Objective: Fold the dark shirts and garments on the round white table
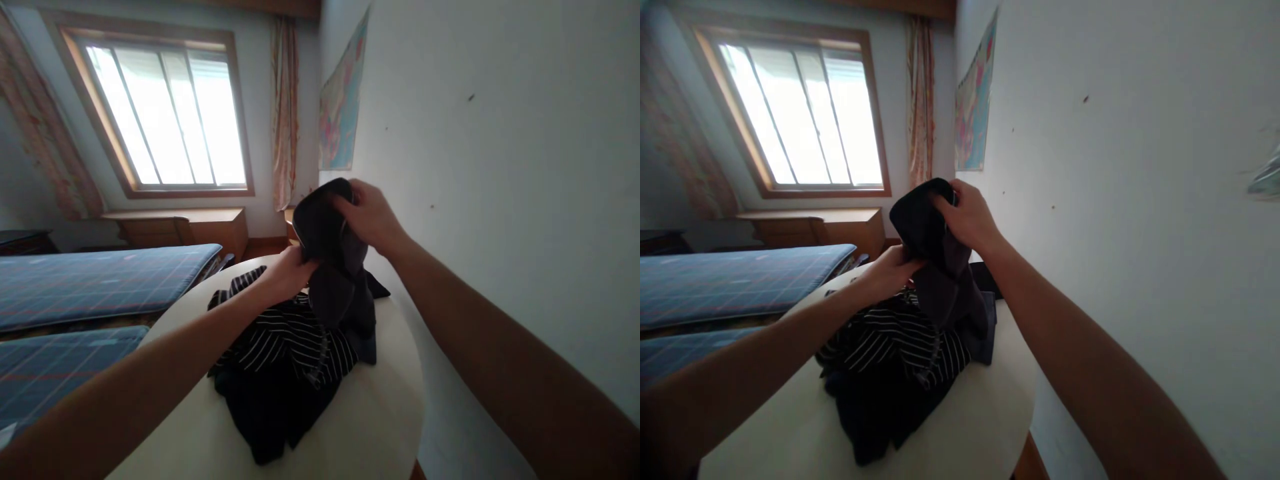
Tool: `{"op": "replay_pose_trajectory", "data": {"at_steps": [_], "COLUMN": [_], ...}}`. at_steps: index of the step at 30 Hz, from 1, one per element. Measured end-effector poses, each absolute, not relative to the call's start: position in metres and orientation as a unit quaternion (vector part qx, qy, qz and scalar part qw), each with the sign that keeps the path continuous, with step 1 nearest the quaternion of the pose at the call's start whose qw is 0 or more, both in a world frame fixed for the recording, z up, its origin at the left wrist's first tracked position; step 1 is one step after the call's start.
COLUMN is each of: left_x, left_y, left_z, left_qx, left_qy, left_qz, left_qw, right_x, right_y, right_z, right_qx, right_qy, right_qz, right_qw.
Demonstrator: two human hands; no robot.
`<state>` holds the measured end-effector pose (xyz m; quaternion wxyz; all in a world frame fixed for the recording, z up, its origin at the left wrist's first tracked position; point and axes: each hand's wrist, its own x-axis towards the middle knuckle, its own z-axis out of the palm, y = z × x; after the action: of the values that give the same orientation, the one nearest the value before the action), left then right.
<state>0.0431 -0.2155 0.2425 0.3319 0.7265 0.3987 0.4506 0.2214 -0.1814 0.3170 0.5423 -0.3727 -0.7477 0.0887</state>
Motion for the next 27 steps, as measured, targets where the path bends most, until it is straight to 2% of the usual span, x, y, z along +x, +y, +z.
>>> {"op": "replay_pose_trajectory", "data": {"at_steps": [3,7,11,14,16,21,27], "left_x": [0.032,0.016,0.013,0.013,0.01,-0.007,-0.016], "left_y": [-0.205,-0.198,-0.192,-0.191,-0.19,-0.183,-0.175], "left_z": [0.246,0.255,0.262,0.268,0.271,0.274,0.274], "left_qx": [0.631,0.548,0.501,0.484,0.486,0.477,0.396], "left_qy": [0.425,0.419,0.353,0.326,0.321,0.343,0.339], "left_qz": [0.504,0.57,0.61,0.621,0.632,0.658,0.701], "left_qw": [0.407,0.447,0.501,0.524,0.511,0.471,0.487], "right_x": [0.234,0.233,0.221,0.222,0.231,0.265,0.292], "right_y": [-0.184,-0.21,-0.233,-0.226,-0.213,-0.182,-0.158], "right_z": [0.293,0.25,0.208,0.194,0.197,0.227,0.273], "right_qx": [-0.445,-0.476,-0.485,-0.512,-0.513,-0.476,-0.379], "right_qy": [-0.709,-0.69,-0.762,-0.759,-0.738,-0.653,-0.516], "right_qz": [0.064,0.01,0.037,0.093,0.128,0.152,0.182], "right_qw": [0.544,0.545,0.428,0.391,0.418,0.569,0.746]}}
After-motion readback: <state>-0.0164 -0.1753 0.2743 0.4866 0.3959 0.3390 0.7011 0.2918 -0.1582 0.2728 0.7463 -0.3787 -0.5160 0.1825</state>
